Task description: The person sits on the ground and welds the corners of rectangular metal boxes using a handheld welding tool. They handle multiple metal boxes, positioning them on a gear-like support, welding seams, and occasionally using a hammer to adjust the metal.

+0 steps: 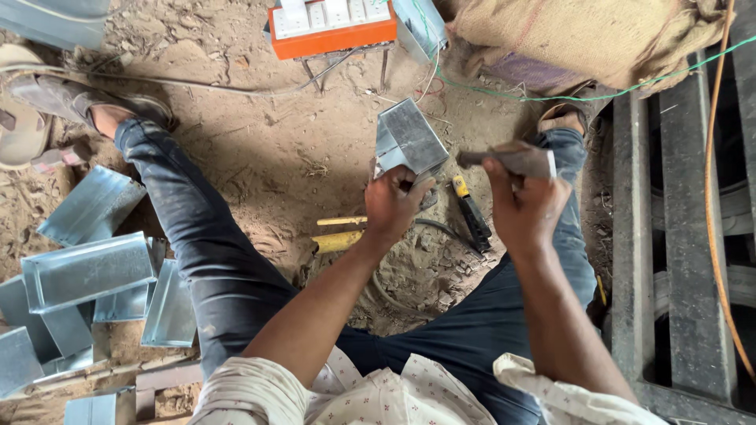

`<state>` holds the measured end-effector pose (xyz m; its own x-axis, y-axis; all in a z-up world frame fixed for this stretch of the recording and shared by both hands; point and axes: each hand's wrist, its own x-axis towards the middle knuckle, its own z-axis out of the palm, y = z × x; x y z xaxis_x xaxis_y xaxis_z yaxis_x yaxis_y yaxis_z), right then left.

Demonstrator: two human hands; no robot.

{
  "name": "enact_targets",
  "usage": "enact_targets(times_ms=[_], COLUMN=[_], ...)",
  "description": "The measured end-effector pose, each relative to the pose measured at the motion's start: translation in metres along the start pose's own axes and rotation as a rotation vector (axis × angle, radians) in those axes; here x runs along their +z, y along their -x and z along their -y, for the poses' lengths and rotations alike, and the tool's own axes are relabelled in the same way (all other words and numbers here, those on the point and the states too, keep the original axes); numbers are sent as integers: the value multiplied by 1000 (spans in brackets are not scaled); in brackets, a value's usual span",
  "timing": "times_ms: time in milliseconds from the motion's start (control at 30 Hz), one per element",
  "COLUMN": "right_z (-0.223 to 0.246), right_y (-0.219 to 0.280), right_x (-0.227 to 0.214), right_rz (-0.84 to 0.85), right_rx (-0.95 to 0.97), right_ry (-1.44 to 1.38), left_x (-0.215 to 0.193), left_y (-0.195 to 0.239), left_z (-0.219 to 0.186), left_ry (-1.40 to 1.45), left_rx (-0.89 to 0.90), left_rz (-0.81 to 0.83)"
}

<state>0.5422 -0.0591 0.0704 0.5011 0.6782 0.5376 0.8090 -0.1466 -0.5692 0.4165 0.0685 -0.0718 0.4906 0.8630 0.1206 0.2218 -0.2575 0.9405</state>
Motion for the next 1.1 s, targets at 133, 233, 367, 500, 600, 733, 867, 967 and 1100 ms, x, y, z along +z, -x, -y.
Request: enact_targets(times_ms=[133,233,367,500,600,733,867,967,1100], right_z=[-16,-34,-51,-56,-51,-33,-17,-13,-12], right_y=[30,56,74,81,75,46,10,-10,-21], right_x=[7,12,25,26,21,0,-44,-54,3], right_rz=[-12,-35,-74,-59,-31,21,-4,-149,-186], right_rx=[86,178,317,363,311,180,114,-142,-107], right_ry=[14,-64,-159,-249,-232,-133,-36,-337,-541], left_x=[-6,-29,-66,-67,-52,-31,-30,-35,-33], left_y=[4,-20,-70,-102,-119,-123,-118,-122,-119], left_z=[-2,-13,-45,-68,-66,-47,-28,-25,-27], left_ry=[216,221,-294,-574,-659,-811,-811,-824,-800], left_rx=[70,176,15,-130,-79,88,302,342,428], left_rz=[-64,-67,284,711,777,617,530,628,574])
